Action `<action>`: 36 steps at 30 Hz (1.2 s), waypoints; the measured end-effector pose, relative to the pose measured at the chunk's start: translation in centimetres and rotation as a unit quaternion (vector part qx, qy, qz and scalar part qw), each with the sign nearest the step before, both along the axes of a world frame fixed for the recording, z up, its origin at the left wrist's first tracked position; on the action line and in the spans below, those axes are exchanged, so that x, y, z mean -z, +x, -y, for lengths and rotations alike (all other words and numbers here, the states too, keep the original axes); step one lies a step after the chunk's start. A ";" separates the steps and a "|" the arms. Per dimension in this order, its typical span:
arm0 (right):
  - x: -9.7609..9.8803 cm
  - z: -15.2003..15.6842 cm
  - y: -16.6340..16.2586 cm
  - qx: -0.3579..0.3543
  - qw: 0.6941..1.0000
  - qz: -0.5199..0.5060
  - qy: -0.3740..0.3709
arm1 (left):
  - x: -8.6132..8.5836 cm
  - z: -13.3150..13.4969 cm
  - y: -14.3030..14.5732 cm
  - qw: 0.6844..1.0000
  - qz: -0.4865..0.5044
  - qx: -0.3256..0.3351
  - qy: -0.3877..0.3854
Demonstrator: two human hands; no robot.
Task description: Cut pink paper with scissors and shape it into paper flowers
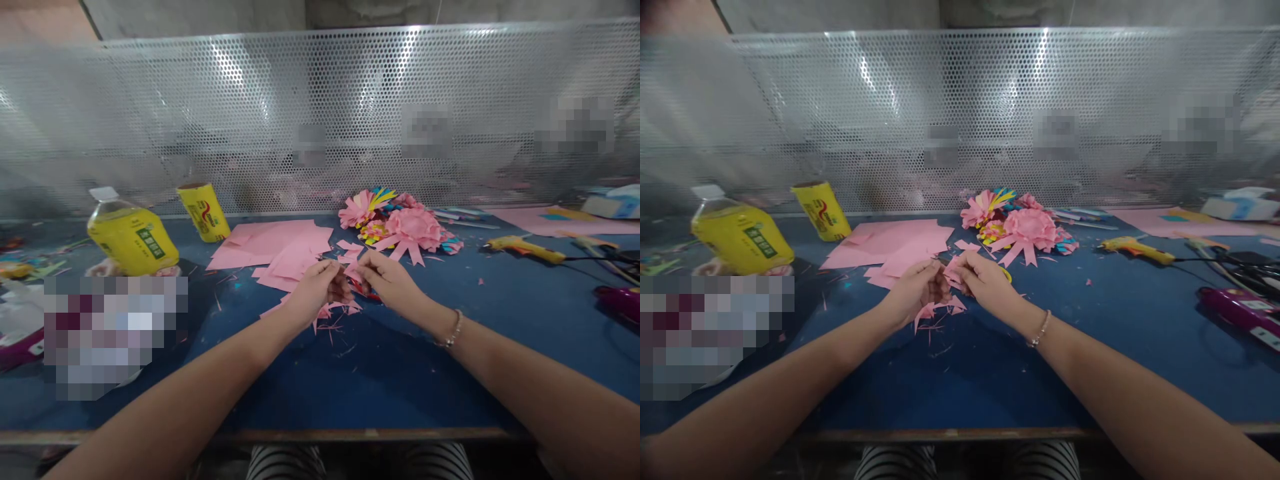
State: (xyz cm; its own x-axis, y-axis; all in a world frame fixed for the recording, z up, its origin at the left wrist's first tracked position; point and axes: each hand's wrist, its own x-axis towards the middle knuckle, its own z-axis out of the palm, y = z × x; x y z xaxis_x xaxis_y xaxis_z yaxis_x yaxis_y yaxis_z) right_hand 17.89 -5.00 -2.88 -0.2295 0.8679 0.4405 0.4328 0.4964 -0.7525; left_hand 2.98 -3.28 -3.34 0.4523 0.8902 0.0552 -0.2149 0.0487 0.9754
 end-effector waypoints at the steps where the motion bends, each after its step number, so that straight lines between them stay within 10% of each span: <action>1: 0.0 0.0 0.0 -0.003 1.000 -0.011 -0.010 | -0.1 0.0 0.0 1.000 0.009 0.002 0.001; 18: 0.5 -0.8 0.0 -0.021 0.994 -0.022 -0.110 | 0.6 -0.7 -0.2 0.968 -0.139 -0.086 0.191; 24: 0.4 -0.4 -0.2 -0.014 0.998 -0.052 -0.030 | 0.0 0.0 -0.2 0.946 -0.163 -0.105 0.260; 36: 0.4 -0.7 0.1 0.005 0.999 -0.025 -0.036 | 0.5 -0.4 -0.1 0.986 -0.044 -0.058 0.151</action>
State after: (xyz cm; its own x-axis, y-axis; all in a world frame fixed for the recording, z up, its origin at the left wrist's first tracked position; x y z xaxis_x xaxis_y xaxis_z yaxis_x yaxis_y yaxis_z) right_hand 18.02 -4.27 -3.27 -0.1996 0.9001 0.3872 0.3985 0.4356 -0.8072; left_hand 2.84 -2.91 -3.83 0.3641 0.8846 0.2914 -0.1160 -0.2673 0.9566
